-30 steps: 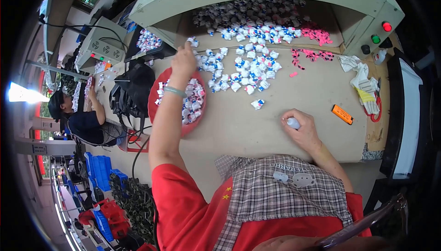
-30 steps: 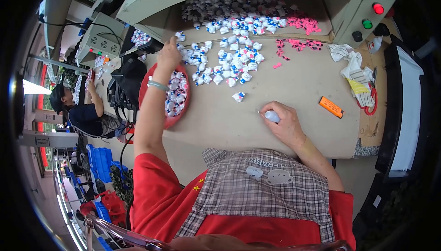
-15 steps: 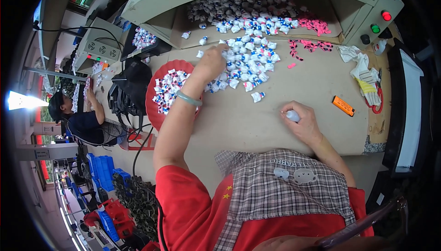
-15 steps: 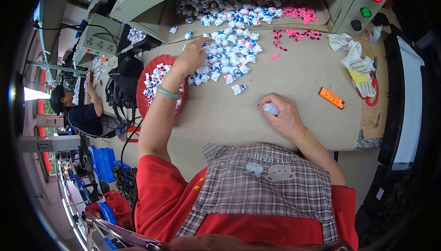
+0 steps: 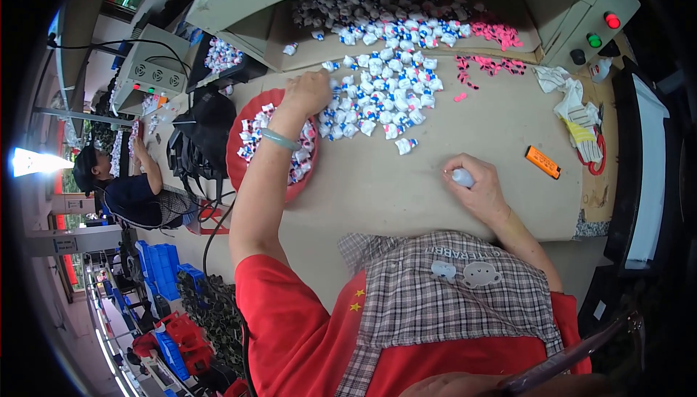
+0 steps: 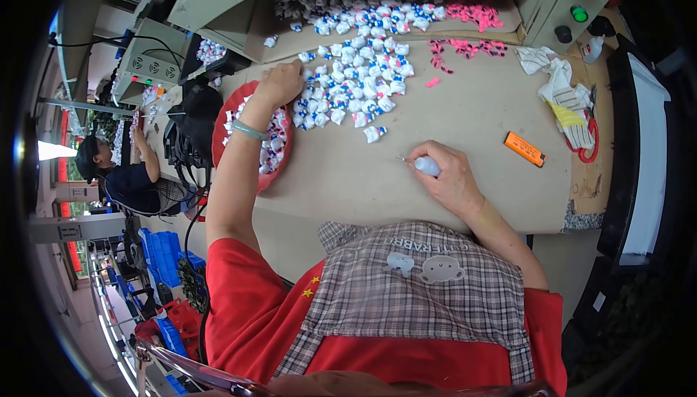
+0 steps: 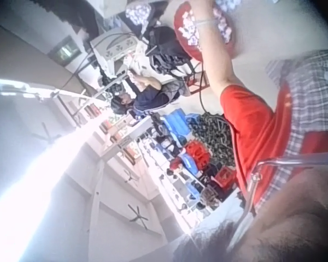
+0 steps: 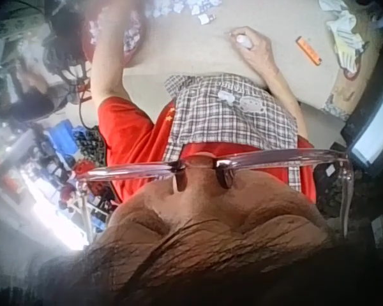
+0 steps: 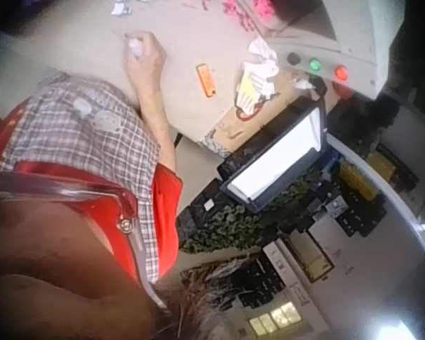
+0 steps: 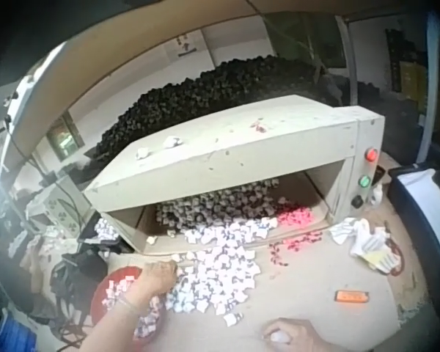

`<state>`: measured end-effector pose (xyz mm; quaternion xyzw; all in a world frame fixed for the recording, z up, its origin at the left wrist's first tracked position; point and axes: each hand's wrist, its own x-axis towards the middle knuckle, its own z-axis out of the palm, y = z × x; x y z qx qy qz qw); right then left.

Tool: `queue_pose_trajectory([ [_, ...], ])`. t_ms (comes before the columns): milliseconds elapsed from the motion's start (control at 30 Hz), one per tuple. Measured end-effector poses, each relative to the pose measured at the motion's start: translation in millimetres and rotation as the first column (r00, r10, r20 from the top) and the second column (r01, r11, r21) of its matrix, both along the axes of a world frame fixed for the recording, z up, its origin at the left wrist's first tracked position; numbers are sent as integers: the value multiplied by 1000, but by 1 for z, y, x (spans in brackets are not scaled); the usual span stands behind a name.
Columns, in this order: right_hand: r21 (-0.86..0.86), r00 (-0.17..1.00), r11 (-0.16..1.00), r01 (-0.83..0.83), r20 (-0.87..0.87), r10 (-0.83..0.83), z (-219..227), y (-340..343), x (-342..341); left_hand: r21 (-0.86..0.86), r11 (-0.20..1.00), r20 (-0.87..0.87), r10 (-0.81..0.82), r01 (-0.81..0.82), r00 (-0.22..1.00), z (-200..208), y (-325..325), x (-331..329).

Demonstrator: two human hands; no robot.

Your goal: The person pulls figurines from an oven onto the table, applies glue to each figurine with an applicator bottle, attaches small accessories to them, and places the assembled figurines into a bowl.

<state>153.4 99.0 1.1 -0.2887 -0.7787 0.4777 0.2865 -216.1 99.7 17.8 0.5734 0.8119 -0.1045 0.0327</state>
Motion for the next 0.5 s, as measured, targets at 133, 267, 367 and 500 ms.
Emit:
queue_pose_trajectory([
  [133,1,1000,1000,2,-3,-2,1,1,0,192,976,384,-174,105,907,28,-13,42],
  [267,-5,1000,1000,-16,1,16,4,2,2,488,868,391,-317,97,864,42,-49,70],
  [367,-15,1000,1000,-15,18,15,0,1,3,596,787,298,-398,156,868,37,-72,104],
  [500,-61,1000,998,-26,12,27,2,0,3,578,816,453,-349,27,820,22,-100,155],
])
